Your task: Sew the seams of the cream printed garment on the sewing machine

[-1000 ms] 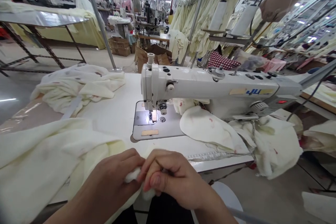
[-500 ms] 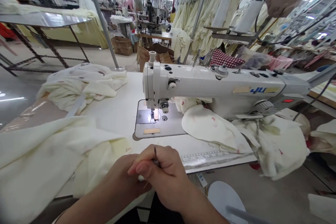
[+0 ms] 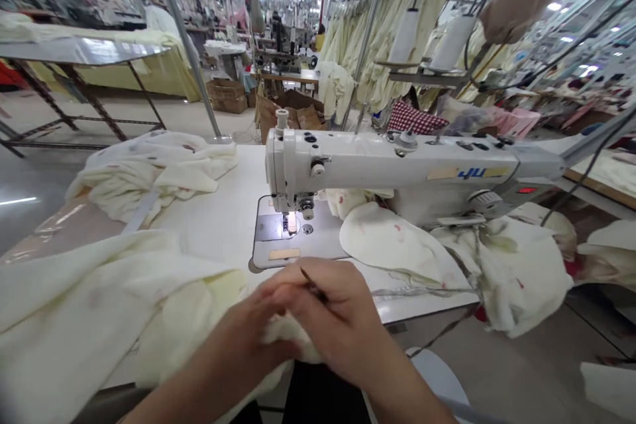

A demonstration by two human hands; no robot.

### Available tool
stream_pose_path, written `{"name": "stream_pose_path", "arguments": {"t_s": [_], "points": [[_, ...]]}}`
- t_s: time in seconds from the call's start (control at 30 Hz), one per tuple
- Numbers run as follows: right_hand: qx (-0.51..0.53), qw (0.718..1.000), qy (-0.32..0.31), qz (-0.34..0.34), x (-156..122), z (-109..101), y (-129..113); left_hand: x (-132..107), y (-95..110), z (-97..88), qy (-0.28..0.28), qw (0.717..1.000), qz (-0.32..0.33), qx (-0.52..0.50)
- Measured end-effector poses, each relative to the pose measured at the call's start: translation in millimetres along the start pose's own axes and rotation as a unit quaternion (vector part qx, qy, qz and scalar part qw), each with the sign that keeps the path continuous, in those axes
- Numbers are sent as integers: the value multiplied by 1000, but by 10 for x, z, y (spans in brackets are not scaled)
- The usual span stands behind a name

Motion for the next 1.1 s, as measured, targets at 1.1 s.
{"name": "stream_pose_path", "arguments": {"t_s": [1.1], "points": [[-364,900,-119,-208,-564,144,307,-185,-422,277,-26,906,-209,-367]]}}
Point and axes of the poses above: each hand's wrist, its own x-axis towards the middle knuckle, its own z-axis out of the palm, y = z × x, the point moved 8 cm from there along x, towards the middle knuckle, and after that the axes turned 1 degree about -x, right-handed, at the moved point
